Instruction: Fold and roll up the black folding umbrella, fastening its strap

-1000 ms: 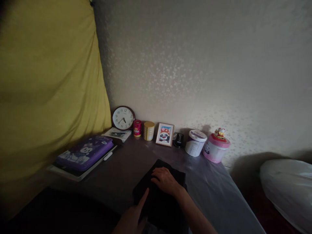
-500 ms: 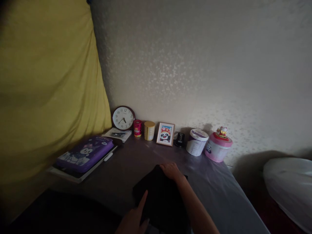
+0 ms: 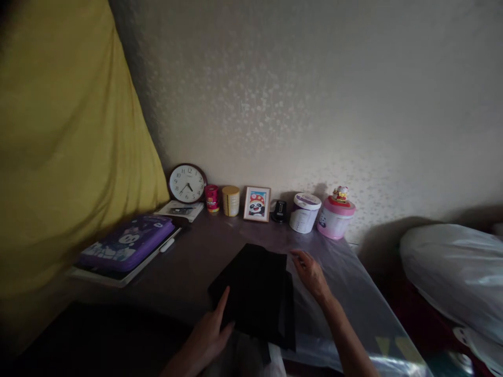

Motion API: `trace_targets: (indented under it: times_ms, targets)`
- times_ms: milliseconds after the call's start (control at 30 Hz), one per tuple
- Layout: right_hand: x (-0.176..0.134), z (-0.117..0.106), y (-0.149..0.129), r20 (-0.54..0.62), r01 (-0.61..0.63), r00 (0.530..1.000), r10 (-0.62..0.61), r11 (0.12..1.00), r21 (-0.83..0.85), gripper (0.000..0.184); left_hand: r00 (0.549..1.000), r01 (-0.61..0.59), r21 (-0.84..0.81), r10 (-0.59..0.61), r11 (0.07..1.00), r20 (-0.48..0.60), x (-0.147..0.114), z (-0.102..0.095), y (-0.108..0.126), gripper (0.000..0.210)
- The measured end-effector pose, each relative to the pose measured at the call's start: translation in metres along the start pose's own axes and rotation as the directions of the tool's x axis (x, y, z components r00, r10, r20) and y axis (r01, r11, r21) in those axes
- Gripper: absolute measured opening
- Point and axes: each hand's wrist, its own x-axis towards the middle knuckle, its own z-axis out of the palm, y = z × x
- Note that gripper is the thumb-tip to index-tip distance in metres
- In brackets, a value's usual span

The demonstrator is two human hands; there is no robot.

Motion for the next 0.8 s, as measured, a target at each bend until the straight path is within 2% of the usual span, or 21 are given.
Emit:
trace_targets:
  times_ms: [133,267,400,533,667,800]
  targets:
    - [-0.033,-0.002,-0.011,0.045,0.112,0.992,-0.114,0.993,0.041,0.03,1.0,0.016,0.024,-0.016,1.0,-0.004,0.0,0.001,0.003,0.072]
    - [-0.042,0.002,-0.025,0.079,0.217,0.972,-0.221,0.974,0.065,0.034,0.999,0.04,0.013,-0.04,0.999,-0.008,-0.002,-0.003,0.008,0.07]
    - [-0.037,0.004,-0.034,0.152,0.257,0.953,-0.264,0.964,0.067,0.037,0.999,0.039,-0.015,-0.039,0.999,0.009,-0.001,-0.004,0.008,0.072]
    - [-0.025,0.005,-0.04,0.186,0.289,0.936,-0.297,0.955,0.069,0.029,0.999,0.038,-0.017,-0.038,0.999,0.017,0.001,-0.001,0.004,0.073]
    - [-0.01,0.013,-0.05,0.162,0.317,0.928,-0.335,0.94,0.124,0.025,1.0,0.023,-0.012,-0.023,1.0,0.005,0.002,0.0,0.001,0.074]
    - [0.008,0.033,-0.069,0.094,0.338,0.931,-0.352,0.931,0.14,0.022,1.0,0.01,-0.012,-0.009,1.0,0.028,0.001,-0.003,0.003,0.081]
